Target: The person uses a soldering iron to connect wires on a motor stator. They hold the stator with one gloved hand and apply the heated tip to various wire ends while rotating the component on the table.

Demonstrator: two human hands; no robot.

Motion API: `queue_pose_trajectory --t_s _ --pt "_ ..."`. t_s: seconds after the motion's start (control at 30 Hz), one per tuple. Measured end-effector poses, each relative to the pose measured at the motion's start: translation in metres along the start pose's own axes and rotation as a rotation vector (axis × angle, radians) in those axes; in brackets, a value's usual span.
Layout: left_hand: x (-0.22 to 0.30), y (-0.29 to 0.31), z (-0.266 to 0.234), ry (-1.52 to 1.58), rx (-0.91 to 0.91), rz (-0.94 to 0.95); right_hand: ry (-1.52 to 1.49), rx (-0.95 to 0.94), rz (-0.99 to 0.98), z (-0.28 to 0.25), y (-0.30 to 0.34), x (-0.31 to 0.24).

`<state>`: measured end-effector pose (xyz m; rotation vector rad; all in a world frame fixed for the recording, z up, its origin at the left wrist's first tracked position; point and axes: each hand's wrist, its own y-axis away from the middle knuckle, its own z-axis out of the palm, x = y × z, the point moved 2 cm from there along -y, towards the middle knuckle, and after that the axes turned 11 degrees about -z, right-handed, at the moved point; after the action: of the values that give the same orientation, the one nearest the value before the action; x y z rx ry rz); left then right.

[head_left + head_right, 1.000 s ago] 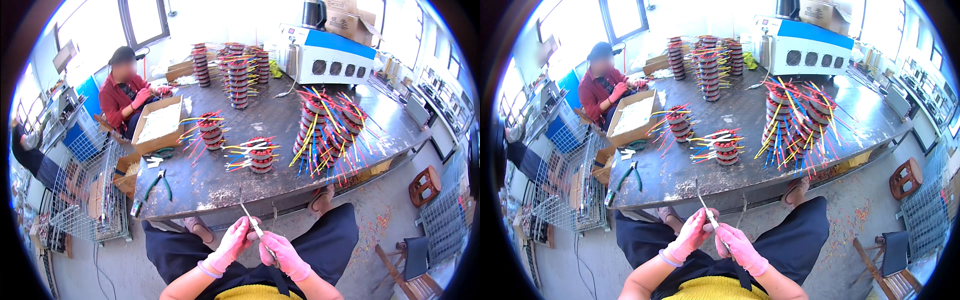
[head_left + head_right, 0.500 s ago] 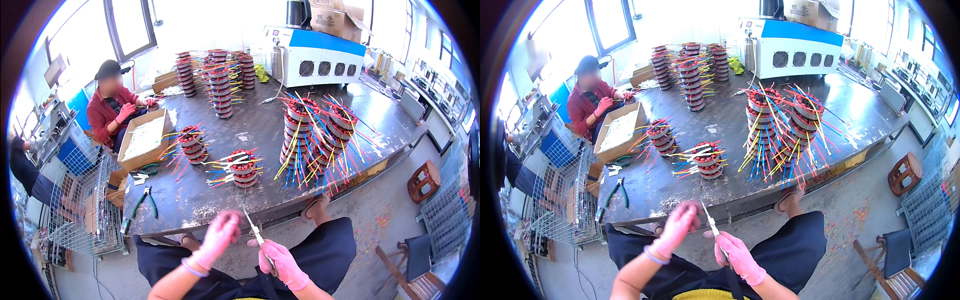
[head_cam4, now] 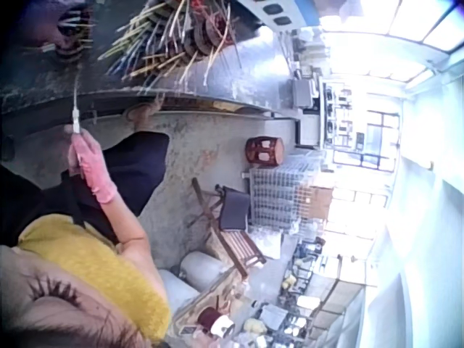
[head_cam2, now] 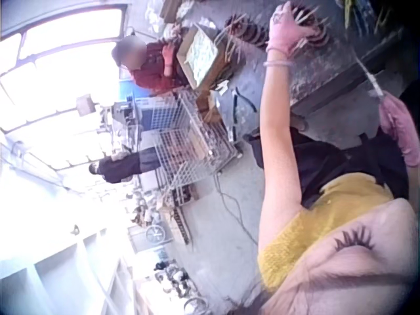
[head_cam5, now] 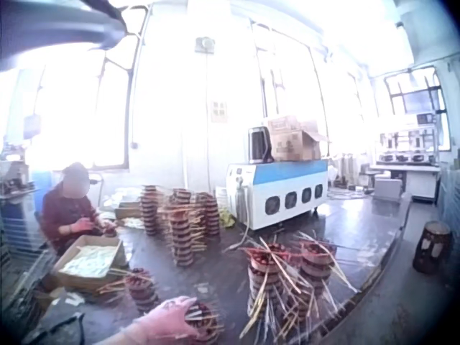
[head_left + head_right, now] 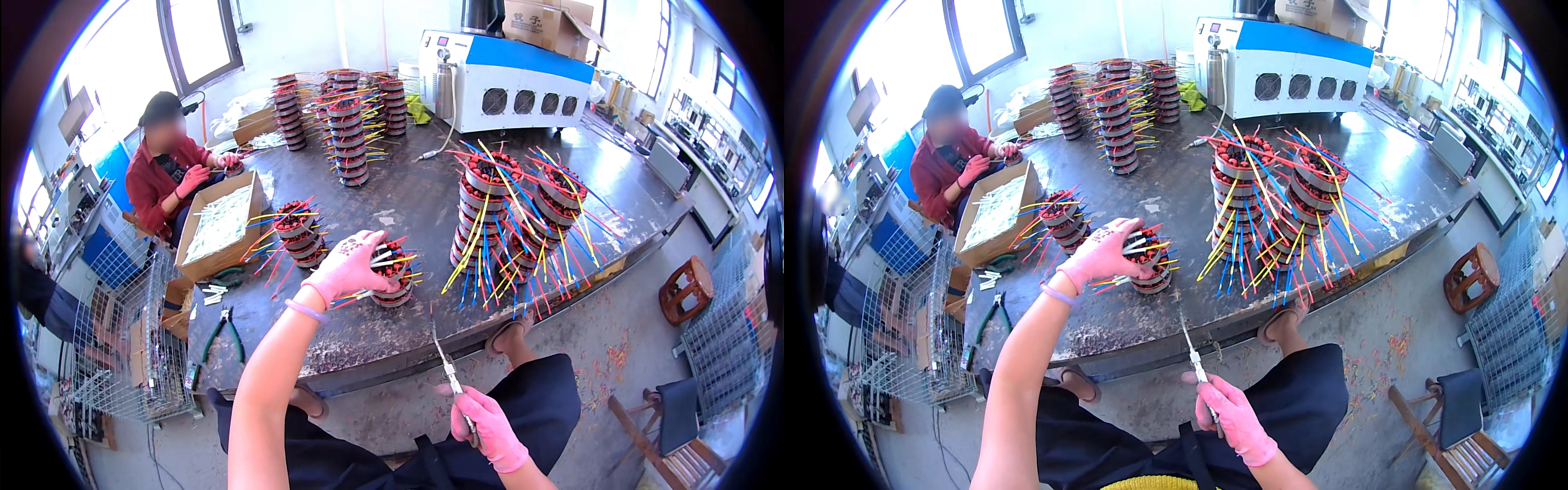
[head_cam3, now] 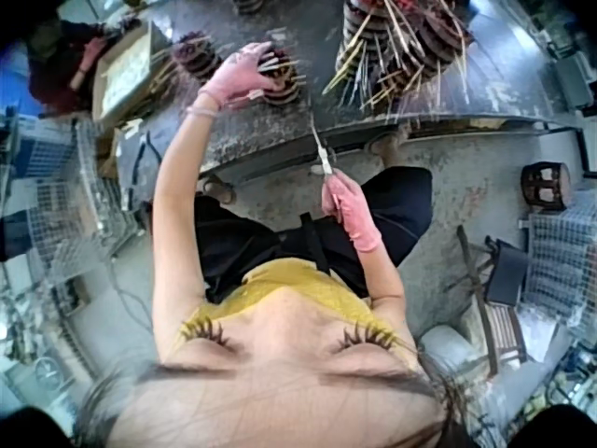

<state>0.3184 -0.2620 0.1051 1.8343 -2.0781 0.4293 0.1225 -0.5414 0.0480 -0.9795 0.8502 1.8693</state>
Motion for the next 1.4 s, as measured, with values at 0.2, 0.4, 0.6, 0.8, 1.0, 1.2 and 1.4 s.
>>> queue_pose_trajectory --t_s 0.2,0.4,0.6,0.8,1.0,1.2,1.4 --pt "0.006 0.081 -0.025 0.02 0.168 0.101 0.136 -0.018 0.101 -0.007 0.013 -0.001" --pt "-0.062 0.166 0.016 -0.019 0.112 -0.017 0.27 -0.141 0.245 -0.007 0.006 0.004" --pt "-0.082 0.172 0.043 -0.021 0.166 -0.109 0.209 -0.072 0.372 0.009 0.007 0.039" --pt "-0.081 0.171 0.039 -0.066 0.119 -0.103 0.154 -0.062 0.39 0.022 0.011 0.071" --pt "-0.087 0.169 0.04 -0.03 0.081 -0.121 0.148 -0.094 0.408 0.031 0.013 0.084" --pt "-0.092 0.166 0.037 -0.047 0.096 -0.107 0.139 -0.096 0.386 0.039 0.008 0.084" --pt "-0.092 0.167 0.038 -0.009 0.091 -0.082 0.103 -0.078 0.404 0.042 0.01 0.086"
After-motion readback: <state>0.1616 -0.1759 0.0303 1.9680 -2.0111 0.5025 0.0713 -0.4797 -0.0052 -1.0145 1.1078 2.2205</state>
